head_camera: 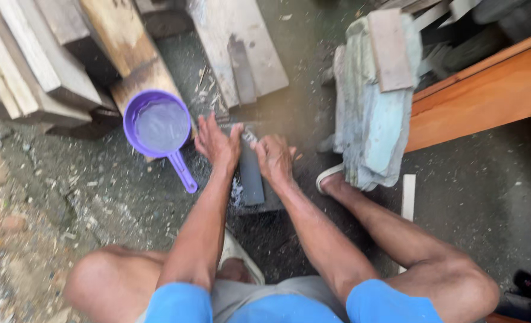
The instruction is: The person sharpens a small metal tool on a rectangular sharpening stone placed on a wooden block. They repeatedly rub the tool against the stone, periodically dipping it into a purple scoop of water to lubricate the surface. The person also inspects the tool's edge by holding it between their fingers.
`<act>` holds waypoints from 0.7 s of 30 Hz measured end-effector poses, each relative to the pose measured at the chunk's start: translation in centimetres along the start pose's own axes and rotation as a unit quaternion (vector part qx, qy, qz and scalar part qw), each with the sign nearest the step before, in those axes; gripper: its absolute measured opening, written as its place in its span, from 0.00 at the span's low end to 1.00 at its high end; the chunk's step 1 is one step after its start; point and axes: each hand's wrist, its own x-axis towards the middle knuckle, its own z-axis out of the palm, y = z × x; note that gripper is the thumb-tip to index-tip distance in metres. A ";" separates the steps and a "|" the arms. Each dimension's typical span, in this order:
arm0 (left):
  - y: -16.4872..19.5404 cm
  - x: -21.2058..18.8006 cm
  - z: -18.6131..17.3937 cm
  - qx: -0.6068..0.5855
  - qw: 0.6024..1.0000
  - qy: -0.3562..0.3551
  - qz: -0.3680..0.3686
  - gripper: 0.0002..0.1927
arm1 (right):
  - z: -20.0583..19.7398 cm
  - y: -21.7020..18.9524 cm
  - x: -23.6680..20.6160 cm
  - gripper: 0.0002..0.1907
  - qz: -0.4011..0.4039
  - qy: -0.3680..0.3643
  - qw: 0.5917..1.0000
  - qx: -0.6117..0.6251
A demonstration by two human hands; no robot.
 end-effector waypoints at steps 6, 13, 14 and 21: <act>-1.2 -7.7 -1.8 0.008 0.999 -0.048 -0.021 0.48 | -3.9 -1.8 -7.0 0.10 0.068 -0.053 0.996 0.002; 0.7 -0.1 0.1 -0.008 1.000 0.015 0.010 0.49 | -0.5 -0.6 0.0 0.11 0.017 0.017 1.000 -0.020; 0.6 -0.3 0.2 -0.006 1.000 0.015 0.016 0.49 | -0.8 -0.6 0.0 0.11 0.021 0.010 1.000 -0.016; -1.9 -6.2 -0.3 0.031 0.999 0.004 0.011 0.52 | -4.3 -2.1 -5.5 0.11 0.038 -0.011 0.999 -0.003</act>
